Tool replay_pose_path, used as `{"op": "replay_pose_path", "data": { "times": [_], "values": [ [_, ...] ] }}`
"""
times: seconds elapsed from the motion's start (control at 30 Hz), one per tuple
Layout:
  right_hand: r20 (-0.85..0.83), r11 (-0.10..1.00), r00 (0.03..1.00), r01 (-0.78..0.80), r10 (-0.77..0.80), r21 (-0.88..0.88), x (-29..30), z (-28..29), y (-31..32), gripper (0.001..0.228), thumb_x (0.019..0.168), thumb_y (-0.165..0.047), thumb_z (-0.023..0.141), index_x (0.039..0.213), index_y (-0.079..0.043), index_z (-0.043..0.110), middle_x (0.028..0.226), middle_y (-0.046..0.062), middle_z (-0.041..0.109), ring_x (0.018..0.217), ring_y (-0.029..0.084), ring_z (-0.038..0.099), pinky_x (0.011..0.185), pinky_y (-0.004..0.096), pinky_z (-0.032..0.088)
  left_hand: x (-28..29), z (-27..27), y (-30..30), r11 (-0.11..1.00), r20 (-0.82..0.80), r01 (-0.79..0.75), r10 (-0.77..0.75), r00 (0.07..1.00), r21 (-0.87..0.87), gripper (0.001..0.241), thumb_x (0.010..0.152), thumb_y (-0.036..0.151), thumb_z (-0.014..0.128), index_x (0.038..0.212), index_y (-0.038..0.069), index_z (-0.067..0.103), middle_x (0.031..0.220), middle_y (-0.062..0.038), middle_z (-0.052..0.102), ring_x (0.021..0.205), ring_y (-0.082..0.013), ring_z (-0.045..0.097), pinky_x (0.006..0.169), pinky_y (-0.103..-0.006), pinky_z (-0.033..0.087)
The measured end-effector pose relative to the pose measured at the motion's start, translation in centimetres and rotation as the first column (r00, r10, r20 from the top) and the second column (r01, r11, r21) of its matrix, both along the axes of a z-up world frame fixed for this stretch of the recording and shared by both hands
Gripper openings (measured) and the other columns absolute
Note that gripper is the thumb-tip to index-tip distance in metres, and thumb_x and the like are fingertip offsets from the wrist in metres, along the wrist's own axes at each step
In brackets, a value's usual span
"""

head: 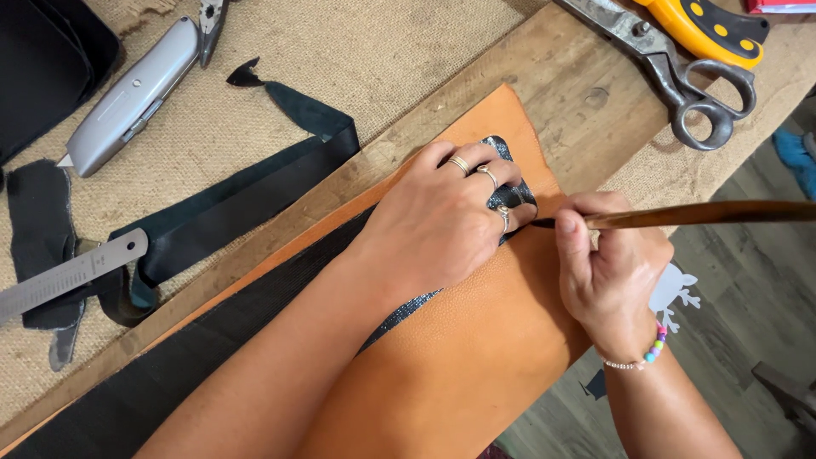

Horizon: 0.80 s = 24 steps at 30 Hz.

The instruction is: Mark a black leather strip with a stylus and ruler on a workbench

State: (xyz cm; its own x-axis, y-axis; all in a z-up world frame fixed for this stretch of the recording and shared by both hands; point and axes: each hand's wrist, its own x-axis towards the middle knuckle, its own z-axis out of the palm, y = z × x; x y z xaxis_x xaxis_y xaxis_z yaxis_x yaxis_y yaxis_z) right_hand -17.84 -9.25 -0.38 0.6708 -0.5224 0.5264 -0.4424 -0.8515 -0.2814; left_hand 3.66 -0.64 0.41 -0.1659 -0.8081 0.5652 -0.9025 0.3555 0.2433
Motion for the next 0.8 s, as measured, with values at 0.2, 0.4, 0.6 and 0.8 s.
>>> {"op": "replay_pose_path", "data": {
  "times": [0.2, 0.4, 0.6, 0.8],
  "values": [
    [-0.018, 1.0, 1.0, 0.019, -0.019, -0.013, 0.34, 0.44, -0.23, 0.03, 0.116, -0.02, 0.048, 0.106, 0.003, 0.066, 0.098, 0.013, 0.068, 0.08, 0.031, 0.063, 0.073, 0.041, 0.043, -0.01, 0.01, 0.07, 1.0, -0.008, -0.008, 0.008, 1.0, -0.011, 0.026, 0.103, 0.027, 0.062, 0.09, 0.027, 0.085, 0.114, -0.003, 0.073, 0.115, -0.0287, 0.061, 0.087, -0.042, 0.041],
    [-0.028, 0.999, 0.999, 0.021, -0.02, 0.03, 0.34, 0.68, 0.31, 0.031, 0.114, -0.022, 0.051, 0.107, 0.003, 0.067, 0.093, 0.014, 0.068, 0.077, 0.032, 0.063, 0.071, 0.04, 0.043, 0.1, -0.02, 0.06, 1.0, 0.002, -0.001, 0.001, 1.0, 0.004, 0.026, 0.099, 0.025, 0.062, 0.085, 0.024, 0.084, 0.117, -0.004, 0.072, 0.116, -0.0288, 0.06, 0.088, -0.0425, 0.041],
    [-0.031, 1.0, 0.999, 0.027, -0.027, 0.003, 0.53, 0.61, -0.06, 0.032, 0.116, -0.021, 0.049, 0.103, 0.001, 0.067, 0.098, 0.013, 0.07, 0.084, 0.032, 0.066, 0.076, 0.041, 0.044, 0.04, -0.02, 0.05, 1.0, 0.002, -0.011, 0.011, 1.0, -0.012, 0.027, 0.101, 0.027, 0.062, 0.087, 0.027, 0.084, 0.115, -0.002, 0.073, 0.112, -0.0275, 0.061, 0.085, -0.0419, 0.041],
    [-0.07, 1.0, 0.997, 0.01, -0.009, 0.017, 0.84, 1.09, 0.63, 0.03, 0.112, -0.022, 0.053, 0.105, 0.0, 0.072, 0.092, 0.013, 0.07, 0.075, 0.032, 0.064, 0.068, 0.041, 0.043, 0.4, 0.02, -0.02, 0.997, 0.007, 0.022, -0.023, 1.0, 0.071, 0.027, 0.095, 0.026, 0.061, 0.082, 0.022, 0.084, 0.12, -0.003, 0.071, 0.113, -0.0286, 0.059, 0.091, -0.0451, 0.043]
  ]
}}
